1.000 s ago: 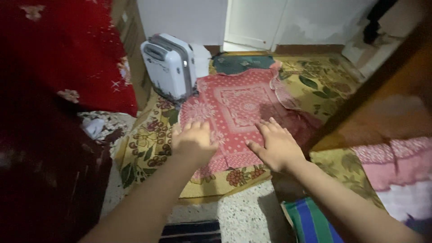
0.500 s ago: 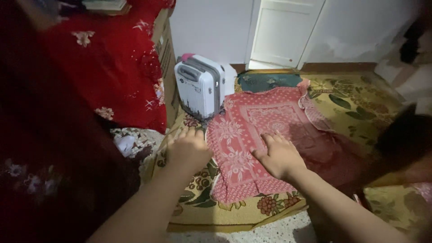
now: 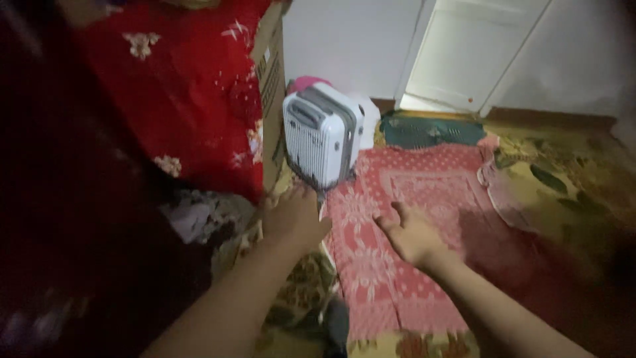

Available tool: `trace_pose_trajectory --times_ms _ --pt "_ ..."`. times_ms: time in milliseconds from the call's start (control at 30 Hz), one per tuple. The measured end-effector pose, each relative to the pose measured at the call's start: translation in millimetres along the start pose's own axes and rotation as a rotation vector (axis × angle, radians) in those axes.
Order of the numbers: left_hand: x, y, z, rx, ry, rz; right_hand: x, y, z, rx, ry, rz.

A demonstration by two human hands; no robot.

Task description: The recorder moves a suitcase from the floor to a bed, opens it, removes a hanger to place in a closet, and then retrieves a shirt from the suitcase.

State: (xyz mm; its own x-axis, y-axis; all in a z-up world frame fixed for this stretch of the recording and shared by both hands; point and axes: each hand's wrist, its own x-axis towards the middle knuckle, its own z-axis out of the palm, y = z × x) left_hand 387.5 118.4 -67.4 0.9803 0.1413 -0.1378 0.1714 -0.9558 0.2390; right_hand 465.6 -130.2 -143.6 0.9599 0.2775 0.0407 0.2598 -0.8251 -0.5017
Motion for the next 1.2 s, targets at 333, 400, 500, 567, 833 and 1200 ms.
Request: trace_pose_trajectory --times_ms 333,400,500,567,833,1200 --pt "92.0 5.7 -30.0 -0.074 -0.045 -0.079 80.0 -27.5 -24.7 0.033 -0.094 0.073" --pt "109.7 3.3 -21.6 -0.055 0.012 -0.079 90.2 -33.9 -33.1 0.012 -0.106 0.07" --pt "105.0 9.6 -35.1 -0.082 0.021 -0.096 112.2 -10.6 -17.6 0.052 -0.05 0.05" --pt "111.1 10.1 -38.0 -0.098 0.013 -0.106 121.4 -7.4 -17.6 0.058 -0.04 0.021" --pt "132.1 8.3 -18.4 -0.141 -0.037 -0.141 146.6 -3.7 -10.8 0.128 -0.086 0.053" --pt "194.1 -19.6 -30.9 -0.229 -0.175 -0.196 196.4 -10.2 9.6 0.13 -0.084 0.072"
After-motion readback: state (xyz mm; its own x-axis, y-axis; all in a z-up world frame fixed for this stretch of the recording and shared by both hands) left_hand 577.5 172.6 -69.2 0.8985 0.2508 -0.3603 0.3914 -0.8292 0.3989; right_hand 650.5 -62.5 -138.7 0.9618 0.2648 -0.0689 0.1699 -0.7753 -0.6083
